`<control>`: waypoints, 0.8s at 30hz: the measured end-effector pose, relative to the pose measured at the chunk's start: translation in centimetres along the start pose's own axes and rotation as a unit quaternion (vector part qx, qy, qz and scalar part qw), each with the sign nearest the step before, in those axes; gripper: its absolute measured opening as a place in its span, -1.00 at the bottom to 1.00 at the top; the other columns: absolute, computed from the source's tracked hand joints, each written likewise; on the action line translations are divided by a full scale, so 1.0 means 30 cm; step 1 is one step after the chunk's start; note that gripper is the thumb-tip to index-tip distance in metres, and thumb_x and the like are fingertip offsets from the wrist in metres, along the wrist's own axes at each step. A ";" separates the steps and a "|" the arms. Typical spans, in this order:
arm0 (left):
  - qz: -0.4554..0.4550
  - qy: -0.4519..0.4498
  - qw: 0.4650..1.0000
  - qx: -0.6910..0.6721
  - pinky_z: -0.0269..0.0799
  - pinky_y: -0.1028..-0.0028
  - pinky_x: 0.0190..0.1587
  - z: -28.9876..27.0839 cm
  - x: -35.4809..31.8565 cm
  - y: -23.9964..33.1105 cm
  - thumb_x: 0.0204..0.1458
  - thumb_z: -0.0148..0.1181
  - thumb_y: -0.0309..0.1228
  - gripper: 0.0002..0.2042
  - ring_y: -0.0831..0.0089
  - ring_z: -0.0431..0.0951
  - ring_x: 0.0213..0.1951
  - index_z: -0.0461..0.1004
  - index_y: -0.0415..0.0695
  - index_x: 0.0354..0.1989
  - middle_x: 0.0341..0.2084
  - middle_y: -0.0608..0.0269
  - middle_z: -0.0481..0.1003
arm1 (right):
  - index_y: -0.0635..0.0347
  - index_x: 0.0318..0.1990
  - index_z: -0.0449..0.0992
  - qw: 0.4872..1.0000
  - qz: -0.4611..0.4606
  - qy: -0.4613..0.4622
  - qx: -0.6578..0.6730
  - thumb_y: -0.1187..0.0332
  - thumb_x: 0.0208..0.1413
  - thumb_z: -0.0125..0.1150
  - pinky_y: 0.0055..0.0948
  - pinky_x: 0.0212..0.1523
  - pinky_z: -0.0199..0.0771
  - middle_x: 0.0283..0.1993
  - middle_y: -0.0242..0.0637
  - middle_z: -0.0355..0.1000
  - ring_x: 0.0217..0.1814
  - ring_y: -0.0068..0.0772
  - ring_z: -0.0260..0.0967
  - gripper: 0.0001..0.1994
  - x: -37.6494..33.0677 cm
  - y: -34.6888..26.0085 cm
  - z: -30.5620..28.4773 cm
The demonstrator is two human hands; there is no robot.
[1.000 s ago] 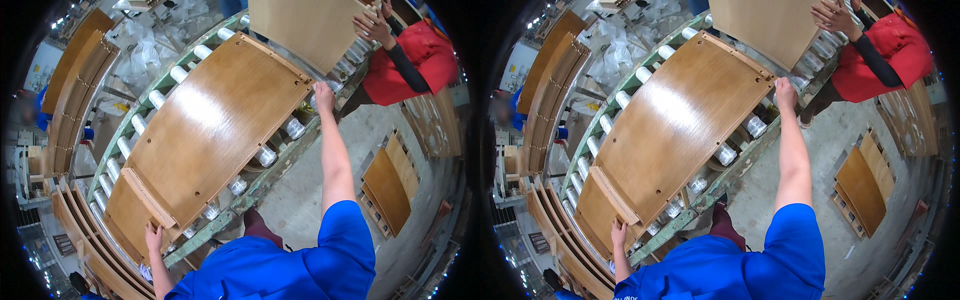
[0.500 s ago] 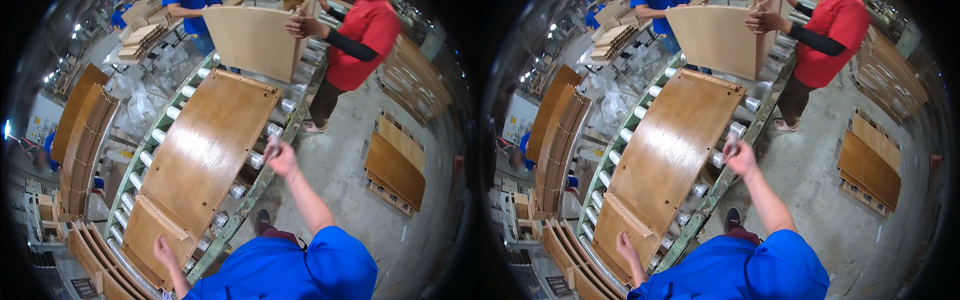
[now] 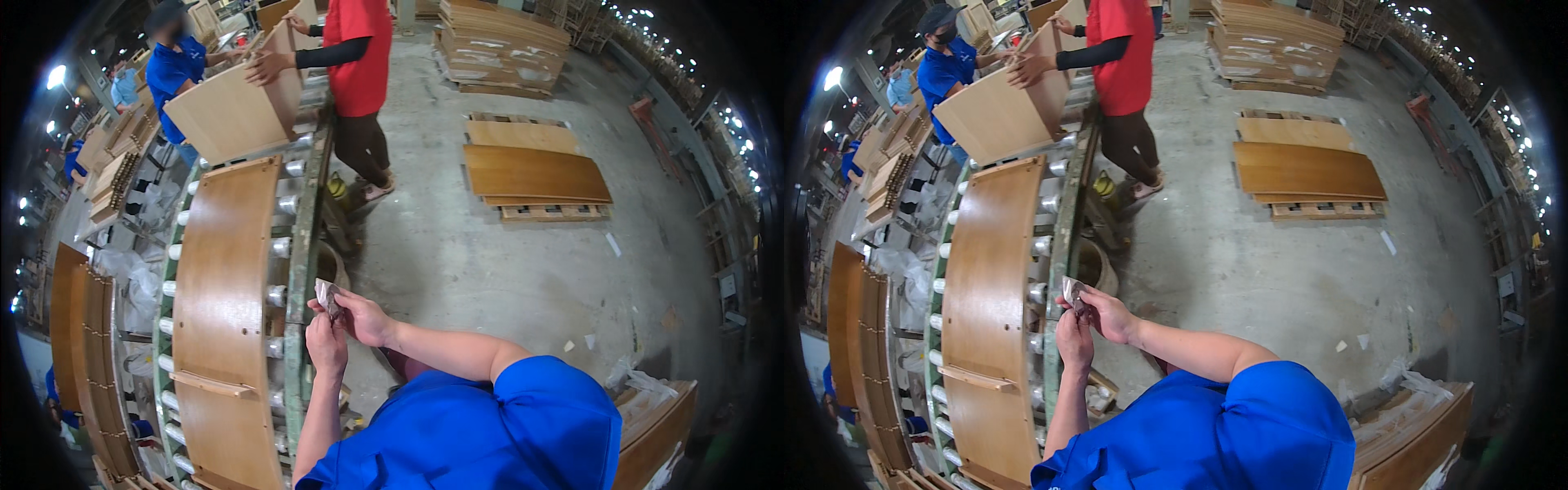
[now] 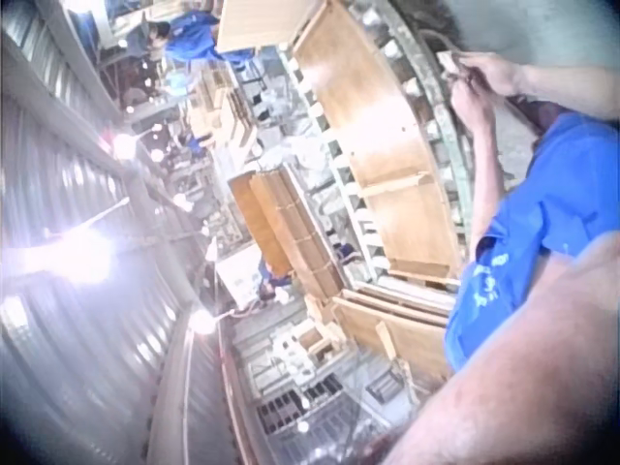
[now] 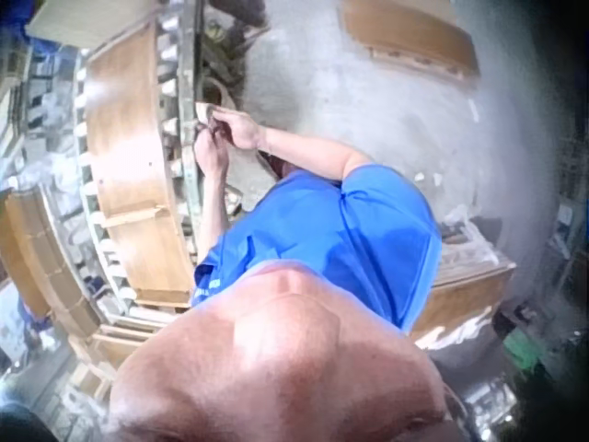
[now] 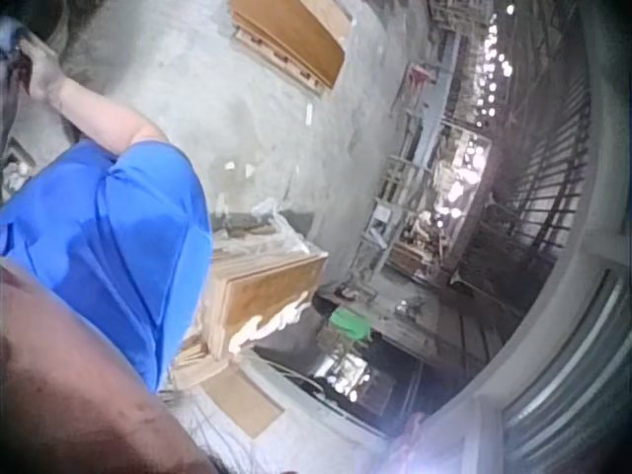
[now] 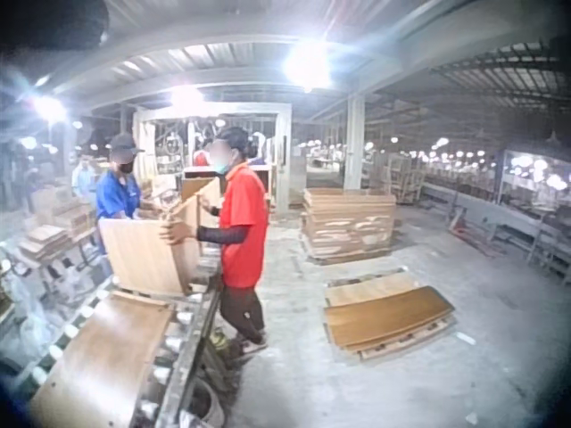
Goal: The person wipes the surface of large wooden panels with a cloth in a workshop setting. They handle the panels on a roller conveyor, occasionally flipping them over to clean both sides. The person also retrieves a new cloth from a cardboard box on the floor.
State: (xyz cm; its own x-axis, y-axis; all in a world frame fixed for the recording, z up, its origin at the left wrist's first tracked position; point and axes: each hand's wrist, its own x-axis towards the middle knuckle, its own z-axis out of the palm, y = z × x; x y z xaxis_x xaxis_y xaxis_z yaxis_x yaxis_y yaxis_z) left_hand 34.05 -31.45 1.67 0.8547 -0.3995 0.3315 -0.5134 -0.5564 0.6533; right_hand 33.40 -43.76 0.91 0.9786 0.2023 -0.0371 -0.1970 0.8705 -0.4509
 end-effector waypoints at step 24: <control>-0.051 -0.545 0.671 -0.499 0.29 0.52 -0.27 1.313 0.128 1.475 0.25 -0.14 -0.27 -0.74 0.55 0.32 -0.43 0.40 -0.17 -0.35 -0.54 0.40 0.35 | 0.30 0.19 0.18 0.916 -0.261 0.196 -0.235 0.35 0.25 -0.27 -0.58 -0.40 0.44 0.00 -0.08 0.40 -0.16 -0.44 0.43 -0.60 -1.463 -1.376 -0.548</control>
State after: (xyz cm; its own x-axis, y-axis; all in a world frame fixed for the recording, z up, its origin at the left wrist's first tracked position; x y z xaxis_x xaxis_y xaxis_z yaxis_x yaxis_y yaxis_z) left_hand 11.60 -86.31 5.03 0.0379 -0.9952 -0.0899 0.3165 -0.0734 0.9457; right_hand -0.46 -95.95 6.50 0.8963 -0.4431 0.0177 0.2612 0.4953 -0.8285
